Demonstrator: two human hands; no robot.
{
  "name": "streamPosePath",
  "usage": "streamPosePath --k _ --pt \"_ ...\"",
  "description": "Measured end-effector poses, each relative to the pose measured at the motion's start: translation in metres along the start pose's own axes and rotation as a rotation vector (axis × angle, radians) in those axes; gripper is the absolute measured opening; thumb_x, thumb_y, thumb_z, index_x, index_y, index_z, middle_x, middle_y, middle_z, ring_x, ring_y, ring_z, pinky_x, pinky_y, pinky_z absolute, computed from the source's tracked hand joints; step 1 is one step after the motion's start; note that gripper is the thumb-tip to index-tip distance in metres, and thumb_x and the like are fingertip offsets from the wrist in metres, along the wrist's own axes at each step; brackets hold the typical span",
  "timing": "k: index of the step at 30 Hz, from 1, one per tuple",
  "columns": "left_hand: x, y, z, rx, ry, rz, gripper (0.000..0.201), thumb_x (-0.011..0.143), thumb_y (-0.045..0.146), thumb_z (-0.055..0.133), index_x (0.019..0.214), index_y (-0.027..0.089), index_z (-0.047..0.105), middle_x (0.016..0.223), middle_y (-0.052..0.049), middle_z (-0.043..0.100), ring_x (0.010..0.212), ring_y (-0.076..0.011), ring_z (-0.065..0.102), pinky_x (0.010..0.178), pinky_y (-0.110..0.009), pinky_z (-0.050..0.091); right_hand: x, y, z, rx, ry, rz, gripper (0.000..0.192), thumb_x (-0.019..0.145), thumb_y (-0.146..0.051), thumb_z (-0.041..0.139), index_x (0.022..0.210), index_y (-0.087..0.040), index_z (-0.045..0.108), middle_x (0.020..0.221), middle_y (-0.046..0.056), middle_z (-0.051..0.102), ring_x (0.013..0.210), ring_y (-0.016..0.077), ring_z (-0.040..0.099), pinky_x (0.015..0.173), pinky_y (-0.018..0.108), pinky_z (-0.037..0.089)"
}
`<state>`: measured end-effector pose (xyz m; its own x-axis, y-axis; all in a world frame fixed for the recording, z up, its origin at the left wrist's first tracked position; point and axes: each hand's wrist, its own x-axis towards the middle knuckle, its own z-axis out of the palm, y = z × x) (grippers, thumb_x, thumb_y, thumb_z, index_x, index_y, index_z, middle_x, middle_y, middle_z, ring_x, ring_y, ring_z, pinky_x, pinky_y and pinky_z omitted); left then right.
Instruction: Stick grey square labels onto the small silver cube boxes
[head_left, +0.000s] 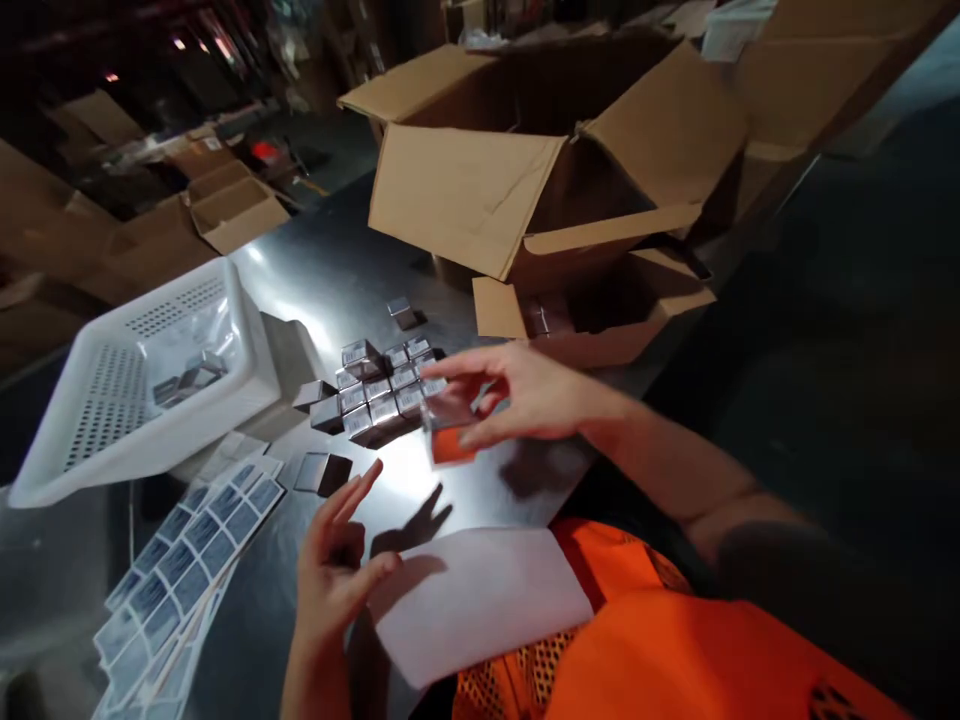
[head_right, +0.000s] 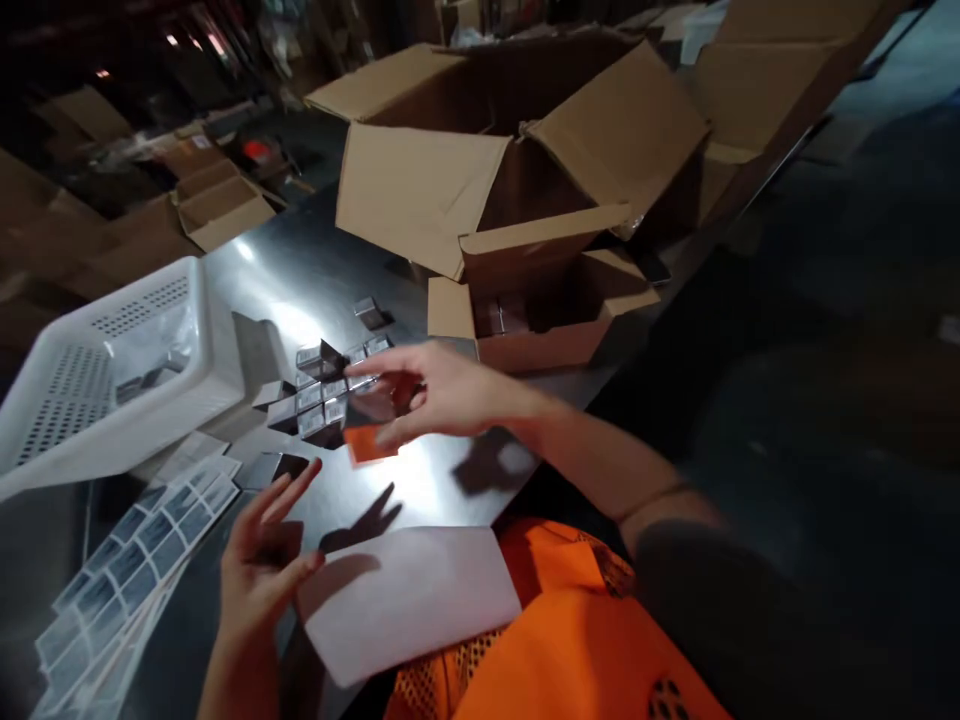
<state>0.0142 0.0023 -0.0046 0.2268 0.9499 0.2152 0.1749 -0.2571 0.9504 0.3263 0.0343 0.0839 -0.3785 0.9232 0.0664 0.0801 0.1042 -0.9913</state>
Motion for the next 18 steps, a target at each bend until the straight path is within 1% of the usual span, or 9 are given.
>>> streamPosePath --k 2,3,4,5,7,10,12,14,18 --pt "-0.001 0.0 0.001 -0.024 -0.01 -0.014 0.067 0.065 0.036 0.09 0.127 0.033 0.065 0.133 -0.013 0.07 0.038 -0.0018 0.032 0.035 -0.019 0.026 -0.027 -0.009 -0.042 -0.32 0.382 -0.107 0.059 0.073 -0.027 0.083 0.13 -0.024 0.069 0.114 0.006 0.069 0.099 0.0224 0.066 0.083 0.035 0.057" --pt "-0.003 0.001 0.003 -0.013 0.003 -0.033 0.064 0.067 0.036 0.089 0.127 0.031 0.066 0.131 -0.013 0.071 0.039 -0.0023 0.032 0.035 -0.02 0.025 -0.038 -0.01 -0.064 -0.527 0.519 -0.112 0.054 0.075 -0.025 0.08 0.128 -0.023 0.07 0.117 0.007 0.067 0.103 0.0254 0.065 0.086 0.038 0.056" --pt "-0.004 0.002 0.004 0.0 0.021 -0.051 0.062 0.068 0.037 0.088 0.126 0.029 0.066 0.129 -0.013 0.072 0.039 -0.0028 0.032 0.035 -0.021 0.025 -0.046 -0.009 -0.087 -0.749 0.607 -0.074 0.05 0.075 -0.021 0.076 0.125 -0.021 0.072 0.116 0.01 0.067 0.104 0.0281 0.064 0.088 0.041 0.055" --pt "-0.005 0.003 0.006 0.012 0.034 -0.069 0.06 0.069 0.038 0.087 0.125 0.028 0.067 0.128 -0.013 0.073 0.04 -0.0032 0.032 0.036 -0.022 0.024 -0.052 -0.006 -0.108 -0.961 0.623 0.005 0.047 0.075 -0.017 0.073 0.122 -0.019 0.073 0.113 0.011 0.067 0.102 0.0299 0.064 0.088 0.042 0.053" --pt "-0.007 0.006 0.01 0.025 0.03 -0.088 0.058 0.069 0.039 0.086 0.123 0.028 0.068 0.125 -0.012 0.074 0.041 -0.0039 0.032 0.036 -0.024 0.024 -0.057 0.006 -0.142 -1.24 0.555 0.208 0.042 0.072 -0.01 0.068 0.113 -0.016 0.073 0.102 0.012 0.069 0.093 0.0295 0.064 0.083 0.041 0.051" --pt "-0.007 0.008 0.015 0.04 0.029 -0.1 0.056 0.068 0.041 0.086 0.12 0.03 0.069 0.12 -0.008 0.076 0.04 -0.0048 0.032 0.036 -0.024 0.024 -0.049 0.022 -0.169 -1.289 0.399 0.374 0.026 0.073 -0.011 0.068 0.097 -0.017 0.075 0.088 0.008 0.071 0.08 0.0227 0.065 0.072 0.032 0.046" --pt "-0.006 0.009 0.018 0.048 0.06 -0.128 0.055 0.067 0.044 0.086 0.118 0.03 0.069 0.117 -0.007 0.077 0.04 -0.0049 0.031 0.036 -0.024 0.024 -0.039 0.025 -0.173 -1.203 0.27 0.392 0.018 0.073 -0.018 0.072 0.091 -0.018 0.076 0.088 0.006 0.074 0.079 0.0207 0.066 0.069 0.03 0.045" --pt "-0.005 0.009 0.019 0.043 0.08 -0.16 0.055 0.067 0.044 0.086 0.118 0.03 0.069 0.116 -0.007 0.077 0.041 -0.0049 0.031 0.036 -0.024 0.024 -0.03 0.024 -0.174 -1.125 0.16 0.399 0.023 0.068 -0.019 0.078 0.091 -0.018 0.077 0.093 0.008 0.076 0.082 0.0225 0.068 0.07 0.032 0.047" --pt "-0.003 0.009 0.019 0.024 0.083 -0.2 0.056 0.068 0.043 0.086 0.119 0.029 0.069 0.114 -0.007 0.078 0.042 -0.0041 0.032 0.038 -0.023 0.026 -0.022 0.024 -0.176 -0.993 0.097 0.432 0.04 0.056 -0.005 0.081 0.093 -0.017 0.076 0.087 0.007 0.077 0.077 0.024 0.069 0.069 0.035 0.049"
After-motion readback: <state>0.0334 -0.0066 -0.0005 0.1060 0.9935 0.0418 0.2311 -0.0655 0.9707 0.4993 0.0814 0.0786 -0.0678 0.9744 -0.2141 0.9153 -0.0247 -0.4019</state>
